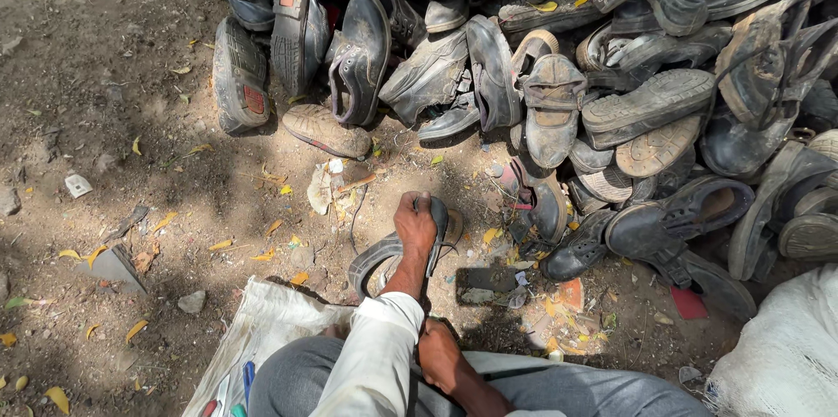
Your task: The person sits on the ground and uses a small knife to cut and trim parts from several old shoes selected from a large pile.
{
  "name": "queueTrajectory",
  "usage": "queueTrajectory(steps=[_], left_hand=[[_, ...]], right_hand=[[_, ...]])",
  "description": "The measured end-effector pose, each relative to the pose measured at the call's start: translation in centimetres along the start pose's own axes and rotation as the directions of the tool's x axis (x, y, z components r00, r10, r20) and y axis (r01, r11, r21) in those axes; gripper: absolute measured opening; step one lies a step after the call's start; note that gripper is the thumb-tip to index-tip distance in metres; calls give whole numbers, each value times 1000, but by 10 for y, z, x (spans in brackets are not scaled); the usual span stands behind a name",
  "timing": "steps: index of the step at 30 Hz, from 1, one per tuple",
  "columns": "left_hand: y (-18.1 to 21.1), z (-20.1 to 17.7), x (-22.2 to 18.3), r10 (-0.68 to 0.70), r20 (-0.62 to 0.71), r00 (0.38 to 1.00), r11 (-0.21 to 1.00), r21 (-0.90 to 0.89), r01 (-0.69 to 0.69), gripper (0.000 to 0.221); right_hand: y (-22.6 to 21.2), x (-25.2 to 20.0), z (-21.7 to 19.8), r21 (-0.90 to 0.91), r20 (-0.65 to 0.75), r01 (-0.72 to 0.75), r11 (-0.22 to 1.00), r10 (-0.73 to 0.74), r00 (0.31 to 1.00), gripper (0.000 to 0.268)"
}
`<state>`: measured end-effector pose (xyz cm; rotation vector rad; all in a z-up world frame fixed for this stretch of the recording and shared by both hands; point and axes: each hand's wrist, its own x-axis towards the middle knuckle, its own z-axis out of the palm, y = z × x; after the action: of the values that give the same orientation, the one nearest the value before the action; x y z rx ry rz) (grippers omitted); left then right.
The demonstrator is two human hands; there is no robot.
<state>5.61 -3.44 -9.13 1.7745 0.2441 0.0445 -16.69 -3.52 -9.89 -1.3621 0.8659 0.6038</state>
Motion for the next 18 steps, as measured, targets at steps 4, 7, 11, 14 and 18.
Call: queueTrajectory(steps=[4, 7, 11, 14, 18], left_hand=[[-3, -3, -1, -8, -21, 1000, 997, -71, 6, 24], [-8, -2, 0, -8, -39, 999, 999, -43, 6, 24], [-2, 6, 5, 5, -106, 994, 999, -39, -9, 24], [-5, 2, -2, 8, -98, 995, 999, -39, -12, 26], [-8, 4, -4, -3, -79, 997, 996, -93, -5, 26]], right_hand=[[-8, 16, -3, 84, 211, 204, 975, -217, 953, 26], [-10, -3, 11, 160, 124, 108, 981, -128, 984, 23], [-33, -14, 0, 140, 47, -161, 977, 156, 987, 20], [-12, 10, -2, 162, 146, -130, 978, 106, 984, 22], [28, 18, 2, 247, 126, -50, 968, 19, 992, 21]])
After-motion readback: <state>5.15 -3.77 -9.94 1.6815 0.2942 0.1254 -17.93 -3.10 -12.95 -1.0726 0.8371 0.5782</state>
